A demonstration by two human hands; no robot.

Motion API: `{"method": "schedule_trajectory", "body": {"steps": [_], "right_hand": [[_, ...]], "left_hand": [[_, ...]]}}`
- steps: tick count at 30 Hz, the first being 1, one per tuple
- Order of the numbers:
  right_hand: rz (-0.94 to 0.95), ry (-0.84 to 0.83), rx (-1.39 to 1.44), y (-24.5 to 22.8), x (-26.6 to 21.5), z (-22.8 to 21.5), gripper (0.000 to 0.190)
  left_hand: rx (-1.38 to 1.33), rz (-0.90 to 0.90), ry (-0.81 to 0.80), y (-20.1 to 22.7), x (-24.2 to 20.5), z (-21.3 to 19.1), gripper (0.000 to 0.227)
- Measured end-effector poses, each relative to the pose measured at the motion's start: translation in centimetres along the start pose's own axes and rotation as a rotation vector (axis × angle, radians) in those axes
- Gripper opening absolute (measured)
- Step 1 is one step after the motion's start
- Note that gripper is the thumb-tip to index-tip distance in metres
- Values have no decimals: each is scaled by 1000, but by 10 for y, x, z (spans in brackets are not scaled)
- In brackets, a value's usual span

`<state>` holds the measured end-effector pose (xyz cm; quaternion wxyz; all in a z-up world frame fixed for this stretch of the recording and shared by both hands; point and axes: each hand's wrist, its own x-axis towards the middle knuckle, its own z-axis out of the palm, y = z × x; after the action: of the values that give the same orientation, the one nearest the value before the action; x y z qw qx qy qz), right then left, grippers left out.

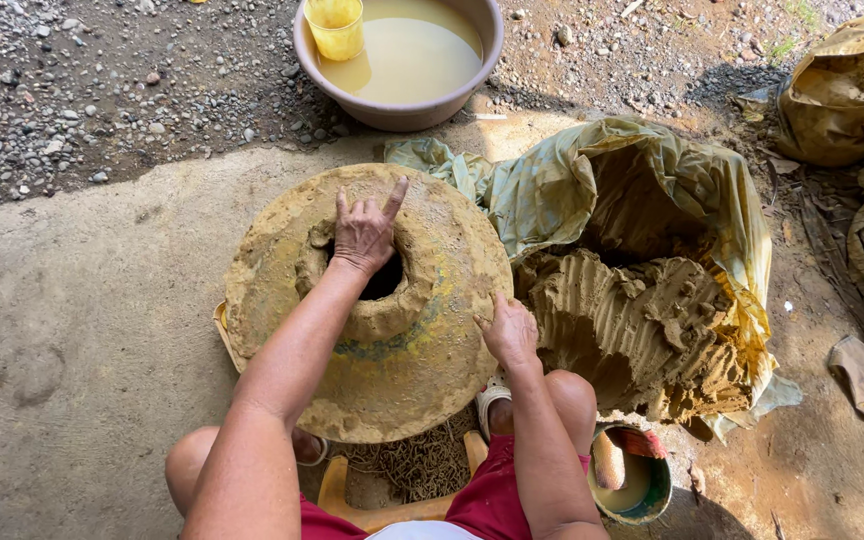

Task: The person shapes a large mass of clay on a potter's wheel by pressing their hands into the center and smoothing the exterior, then uses a wooden rib tool to refine the neck of the vessel.

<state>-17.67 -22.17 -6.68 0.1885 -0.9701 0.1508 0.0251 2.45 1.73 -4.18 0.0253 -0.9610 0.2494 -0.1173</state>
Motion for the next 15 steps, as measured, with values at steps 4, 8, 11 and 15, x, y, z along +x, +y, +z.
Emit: {"method": "schedule_trajectory", "body": {"steps": [4, 8, 11, 15], "right_hand": [[47, -33, 19, 8, 3, 3, 59], [-30, -35, -51, 12, 15, 24, 75], [-37, -161, -104, 9, 12, 32, 84], [89, -365, 6, -4, -1, 15, 87]], "left_hand": [[-3, 104, 154, -11, 16, 39, 94], [199, 153, 207, -2, 15, -1, 96], [159, -13, 138, -2, 6, -58, 92], [-468, -313, -506, -39, -4, -109, 89]]}}
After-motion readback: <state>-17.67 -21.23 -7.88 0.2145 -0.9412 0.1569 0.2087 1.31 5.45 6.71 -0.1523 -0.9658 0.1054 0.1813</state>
